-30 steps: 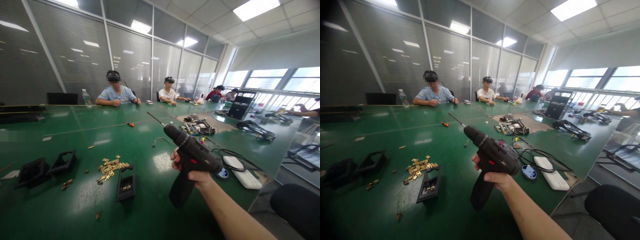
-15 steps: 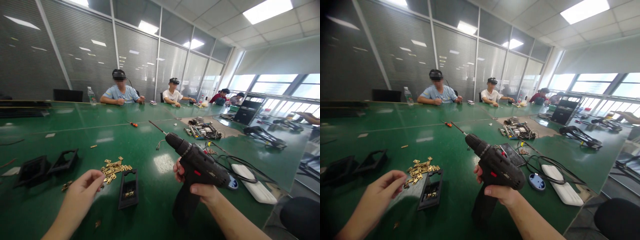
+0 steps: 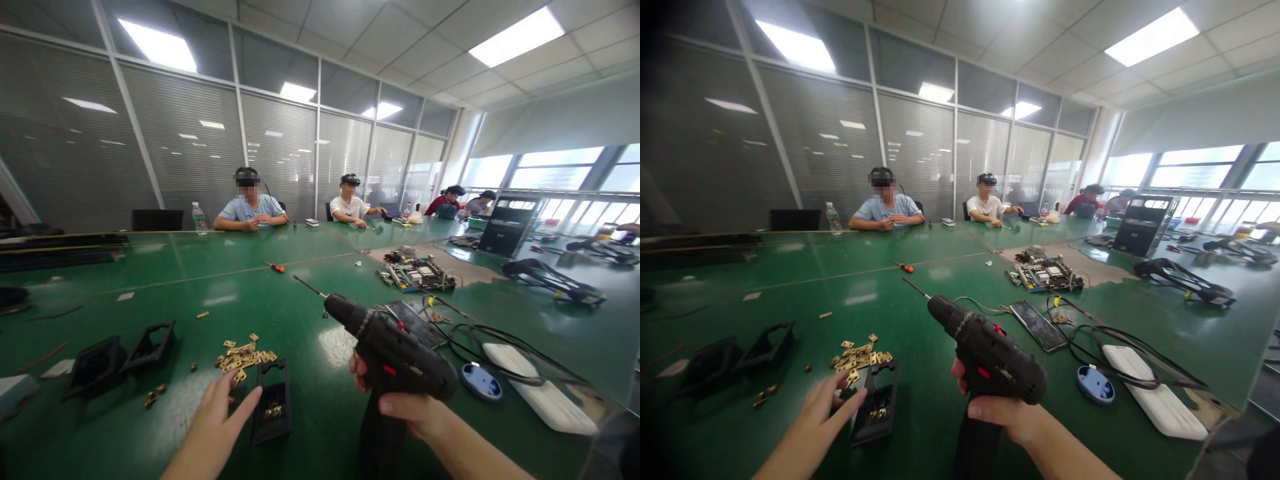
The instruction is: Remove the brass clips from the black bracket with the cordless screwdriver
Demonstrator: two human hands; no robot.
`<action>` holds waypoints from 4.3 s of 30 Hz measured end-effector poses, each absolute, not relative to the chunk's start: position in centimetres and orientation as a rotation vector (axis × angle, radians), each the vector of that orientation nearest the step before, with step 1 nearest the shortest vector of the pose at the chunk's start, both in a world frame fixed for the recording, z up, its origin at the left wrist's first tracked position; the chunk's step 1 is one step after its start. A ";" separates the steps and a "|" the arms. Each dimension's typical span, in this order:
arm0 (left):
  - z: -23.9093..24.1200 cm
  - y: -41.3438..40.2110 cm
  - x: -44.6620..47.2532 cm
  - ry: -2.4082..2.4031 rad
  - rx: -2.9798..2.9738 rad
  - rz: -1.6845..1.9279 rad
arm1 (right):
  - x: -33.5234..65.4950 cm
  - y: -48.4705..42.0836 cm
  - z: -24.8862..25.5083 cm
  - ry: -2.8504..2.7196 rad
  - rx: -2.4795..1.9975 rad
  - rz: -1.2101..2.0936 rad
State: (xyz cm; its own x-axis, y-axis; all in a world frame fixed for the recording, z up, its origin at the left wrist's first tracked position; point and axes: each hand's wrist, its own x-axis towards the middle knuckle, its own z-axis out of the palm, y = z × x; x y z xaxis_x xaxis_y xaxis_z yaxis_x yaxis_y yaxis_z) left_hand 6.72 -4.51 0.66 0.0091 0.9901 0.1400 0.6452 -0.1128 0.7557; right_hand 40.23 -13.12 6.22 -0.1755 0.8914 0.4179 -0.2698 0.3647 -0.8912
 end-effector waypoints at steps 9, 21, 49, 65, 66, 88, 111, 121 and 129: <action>0.6 -4.7 8.1 1.699 1.947 0.809 | 40.1 -13.6 5.2 -1.261 -0.627 1.223; -1.1 -5.5 6.1 1.359 2.192 0.851 | 40.1 -13.6 6.3 -1.096 -0.490 1.464; 0.8 -5.4 7.1 1.237 2.274 0.811 | 40.7 -13.5 6.7 -1.117 -0.546 1.402; 1.7 -5.1 6.3 1.242 2.361 1.024 | 40.8 -13.5 7.6 -1.158 -0.497 1.401; 1.7 -5.1 6.3 1.245 2.340 1.021 | 40.8 -13.5 7.6 -1.161 -0.497 1.398; 1.8 -6.3 6.2 1.169 1.892 0.857 | 41.3 -14.1 6.5 -1.146 -0.580 1.400; 4.4 -7.4 7.7 1.123 1.829 1.145 | 40.5 -14.5 5.9 -1.426 -0.604 1.363; 2.5 -6.6 7.6 1.200 1.994 0.835 | 40.9 -14.2 6.6 -1.165 -0.523 1.442; 0.7 -5.8 7.4 1.202 2.020 0.933 | 44.7 -12.0 7.9 -0.879 -0.568 1.139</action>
